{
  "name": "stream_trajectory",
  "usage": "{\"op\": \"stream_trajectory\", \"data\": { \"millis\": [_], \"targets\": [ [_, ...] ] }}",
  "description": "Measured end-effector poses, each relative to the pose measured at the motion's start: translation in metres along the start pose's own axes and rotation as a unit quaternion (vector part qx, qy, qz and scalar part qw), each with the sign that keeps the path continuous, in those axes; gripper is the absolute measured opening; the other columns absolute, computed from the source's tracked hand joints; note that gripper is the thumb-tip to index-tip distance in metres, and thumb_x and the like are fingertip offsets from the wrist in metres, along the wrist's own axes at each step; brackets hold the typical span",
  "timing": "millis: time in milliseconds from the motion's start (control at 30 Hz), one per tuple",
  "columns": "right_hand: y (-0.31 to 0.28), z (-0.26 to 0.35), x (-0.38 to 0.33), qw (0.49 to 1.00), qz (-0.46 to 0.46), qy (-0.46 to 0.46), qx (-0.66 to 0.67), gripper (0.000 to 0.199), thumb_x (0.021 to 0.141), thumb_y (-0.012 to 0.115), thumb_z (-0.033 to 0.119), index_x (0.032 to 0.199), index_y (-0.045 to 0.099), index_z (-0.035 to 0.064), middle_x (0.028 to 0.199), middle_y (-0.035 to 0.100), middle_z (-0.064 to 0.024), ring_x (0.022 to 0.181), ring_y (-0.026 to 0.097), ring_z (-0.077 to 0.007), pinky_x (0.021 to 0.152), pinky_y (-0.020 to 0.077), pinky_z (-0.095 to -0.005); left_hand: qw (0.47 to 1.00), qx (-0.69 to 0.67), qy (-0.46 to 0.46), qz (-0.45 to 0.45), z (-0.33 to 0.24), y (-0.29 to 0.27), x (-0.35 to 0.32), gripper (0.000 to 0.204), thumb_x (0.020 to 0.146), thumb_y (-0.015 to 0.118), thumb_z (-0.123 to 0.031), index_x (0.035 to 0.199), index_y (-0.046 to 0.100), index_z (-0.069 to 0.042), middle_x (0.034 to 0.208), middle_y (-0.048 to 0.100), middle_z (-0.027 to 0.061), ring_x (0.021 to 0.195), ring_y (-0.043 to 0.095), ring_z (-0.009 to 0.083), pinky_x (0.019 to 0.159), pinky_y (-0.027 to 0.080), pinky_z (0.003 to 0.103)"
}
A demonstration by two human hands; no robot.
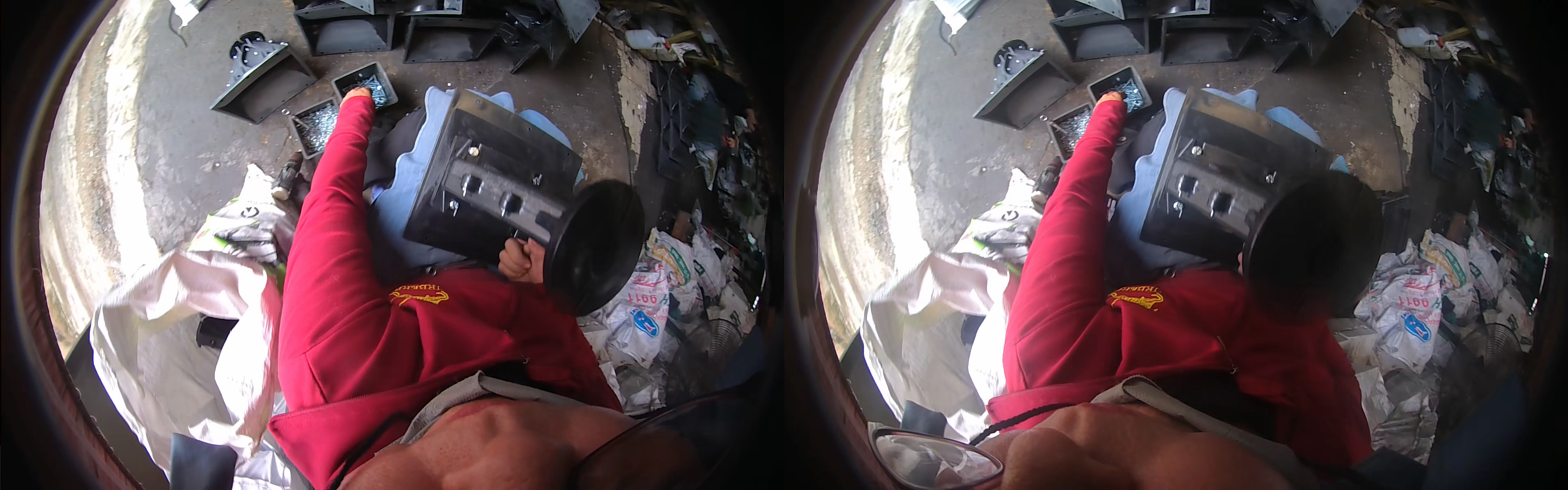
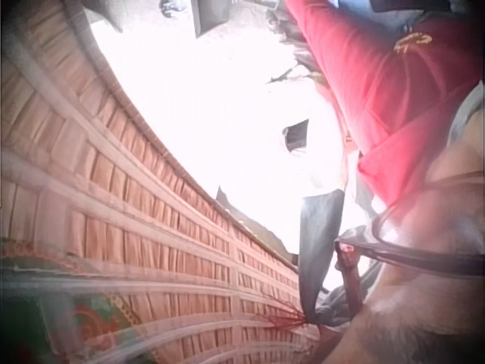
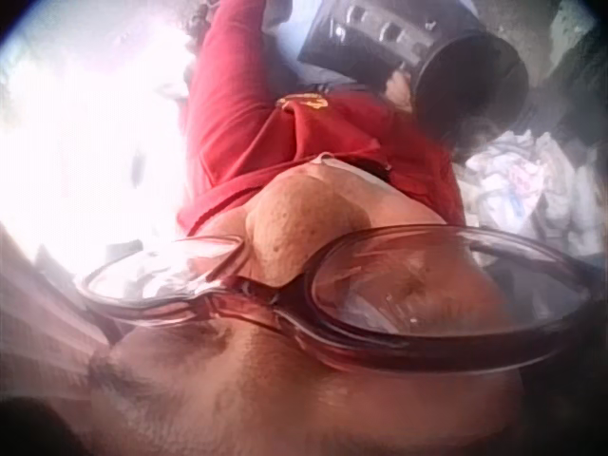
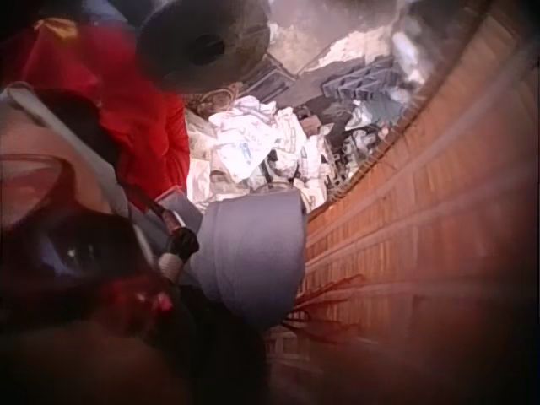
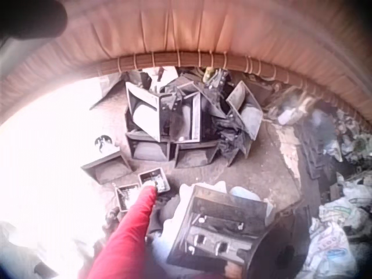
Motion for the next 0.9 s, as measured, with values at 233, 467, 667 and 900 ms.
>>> {"op": "stream_trajectory", "data": {
  "millis": [233, 467, 667, 900],
  "targets": [
    [0.012, 0.008, -0.008, 0.998, -0.061, -0.018, 0.01, 0.019, 0.095, 0.051, 0.021, 0.097, 0.055, 0.0029, 0.055, 0.034, 0.0023, 0.044, 0.028, -0.0068, 0.04, 0.0236, -0.021, 0.971, -0.171, -0.166, 0.018, 0.0, 0.047, 0.046, 0.05, 0.091, 0.045, -0.05, 0.124, 0.06, -0.015, 0.122, 0.062, 0.023, 0.115, 0.06, 0.0362, 0.097, 0.045, 0.048],
    [0.023, 0.017, -0.004, 0.998, -0.051, -0.022, 0.011, 0.018, 0.095, 0.051, 0.023, 0.092, 0.056, 0.0057, 0.054, 0.034, 0.0021, 0.043, 0.027, -0.0071, 0.04, 0.0232, -0.0209, 0.996, 0.033, -0.032, 0.07, 0.012, 0.026, 0.042, 0.038, 0.094, 0.041, -0.025, 0.114, 0.068, -0.008, 0.116, 0.067, 0.0171, 0.109, 0.064, 0.0332, 0.091, 0.052, 0.046],
    [0.022, 0.023, 0.014, 0.999, 0.004, -0.047, 0.001, 0.019, 0.095, 0.051, 0.024, 0.088, 0.057, 0.0081, 0.054, 0.034, 0.0019, 0.042, 0.027, -0.0073, 0.04, 0.0229, -0.0207, 0.989, -0.11, 0.042, -0.085, -0.016, -0.04, -0.015, 0.032, 0.09, 0.062, -0.032, 0.113, 0.071, -0.013, 0.108, 0.071, 0.0126, 0.097, 0.069, 0.0273, 0.084, 0.054, 0.035],
    [0.012, 0.013, 0.04, 0.992, 0.114, -0.053, -0.005, 0.02, 0.095, 0.051, 0.026, 0.084, 0.058, 0.0108, 0.053, 0.035, 0.0017, 0.041, 0.026, -0.0076, 0.04, 0.0225, -0.0206, 0.835, -0.447, 0.243, -0.209, -0.048, -0.197, -0.286, 0.02, 0.085, 0.072, -0.01, 0.104, 0.073, -0.004, 0.079, 0.067, 0.0074, 0.069, 0.065, 0.0125, 0.064, 0.051, 0.025]
  ]
}}
Point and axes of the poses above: each hand's wrist, its own x-axis towards the middle knuckle, its own y-axis out of the palm, z = x × y, the point moved 3 cm from there along x, towards the middle knuckle
